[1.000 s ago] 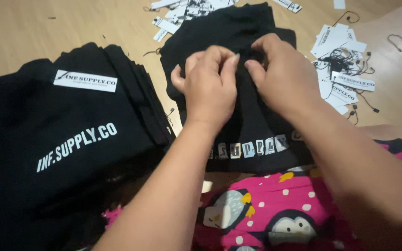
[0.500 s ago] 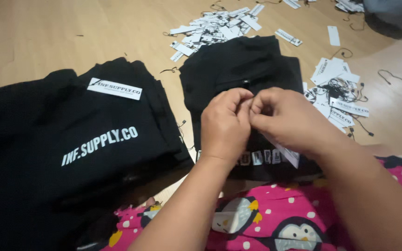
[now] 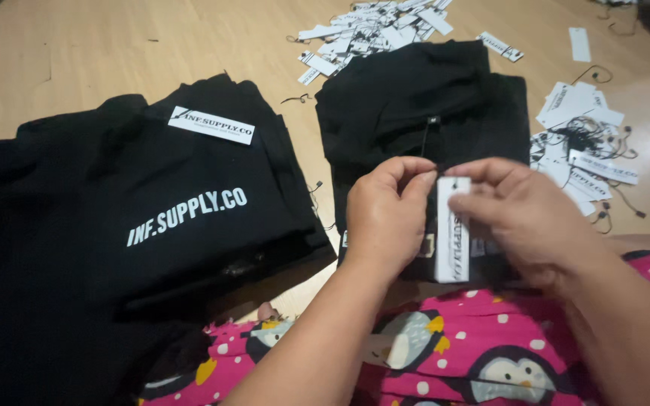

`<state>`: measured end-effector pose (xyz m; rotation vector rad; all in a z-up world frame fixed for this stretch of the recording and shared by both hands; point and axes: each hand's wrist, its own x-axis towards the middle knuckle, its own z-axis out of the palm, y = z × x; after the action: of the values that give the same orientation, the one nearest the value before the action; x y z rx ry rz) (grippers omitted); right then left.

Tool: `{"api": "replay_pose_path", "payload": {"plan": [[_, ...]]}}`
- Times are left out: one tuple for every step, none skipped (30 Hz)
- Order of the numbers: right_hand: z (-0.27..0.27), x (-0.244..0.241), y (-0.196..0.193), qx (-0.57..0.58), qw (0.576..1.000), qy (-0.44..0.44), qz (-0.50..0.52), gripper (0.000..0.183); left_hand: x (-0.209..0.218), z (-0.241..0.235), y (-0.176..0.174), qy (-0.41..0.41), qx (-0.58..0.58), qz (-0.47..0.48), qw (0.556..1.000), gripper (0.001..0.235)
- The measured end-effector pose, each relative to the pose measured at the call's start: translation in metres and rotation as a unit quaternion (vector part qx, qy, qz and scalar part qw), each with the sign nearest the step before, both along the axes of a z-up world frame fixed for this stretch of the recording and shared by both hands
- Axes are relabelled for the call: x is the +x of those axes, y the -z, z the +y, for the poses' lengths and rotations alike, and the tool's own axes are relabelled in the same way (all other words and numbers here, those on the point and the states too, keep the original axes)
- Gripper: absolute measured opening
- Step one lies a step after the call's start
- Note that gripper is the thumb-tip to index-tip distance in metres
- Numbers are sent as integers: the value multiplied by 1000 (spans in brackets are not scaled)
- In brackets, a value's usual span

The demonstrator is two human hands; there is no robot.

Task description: The person attaches white paper tags to a stack of black t-shirts using small black plastic fasteners. They pick up a tag, thread the fastener through the tag and the shirt's collar, and secure it before moving to the next shirt.

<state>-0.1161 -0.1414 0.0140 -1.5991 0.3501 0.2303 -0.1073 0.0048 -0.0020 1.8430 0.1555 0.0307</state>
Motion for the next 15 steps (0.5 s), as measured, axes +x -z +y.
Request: {"api": "replay_pose_path", "payload": {"plan": [[-5, 6, 8, 3, 1000, -2, 3, 29, 0, -2, -4, -2, 3, 3, 1000, 14], [-9, 13, 16, 55, 998, 2, -29, 15, 0, -2, -7, -5, -21, 17, 1000, 16], [-13, 19, 24, 108, 992, 7, -61, 11, 0, -3, -11, -8, -45, 31, 998, 20], [-10, 23, 23, 113, 992, 3, -60, 11, 0, -4, -18, -12, -41, 32, 999, 20], [-7, 25, 21, 107, 992, 6, -68, 11, 0, -4, -24, -17, -110, 64, 992, 21], [-5, 29, 20, 102, 992, 8, -79, 13, 0, -5, -31, -22, -177, 94, 979, 23], [1, 28, 10, 107, 991, 4, -80, 13, 3, -2, -32, -26, -173, 92, 980, 23], [5, 26, 1, -6, 997, 5, -81, 12, 4, 0, -32, -30, -146, 79, 986, 20], [9, 24, -8, -119, 990, 5, -81, 11, 5, 3, -32, -34, -118, 67, 990, 18], [7, 24, -5, -117, 990, 2, -80, 11, 5, 4, -29, -37, -117, 68, 990, 18], [5, 24, -3, -167, 980, -17, -104, 11, 4, 4, -25, -30, -122, 67, 990, 17], [1, 23, -2, -220, 966, -33, -129, 15, 5, 3, -23, -19, -131, 63, 989, 17], [6, 19, -6, -221, 966, -32, -130, 15, 4, 1, -21, -18, -131, 62, 989, 17], [10, 14, -9, -242, 962, -7, -123, 15, 3, -1, -20, -14, -113, 60, 992, 17], [14, 9, -12, -263, 958, 19, -116, 15, 1, -4, -17, -10, -94, 58, 994, 18]]}}
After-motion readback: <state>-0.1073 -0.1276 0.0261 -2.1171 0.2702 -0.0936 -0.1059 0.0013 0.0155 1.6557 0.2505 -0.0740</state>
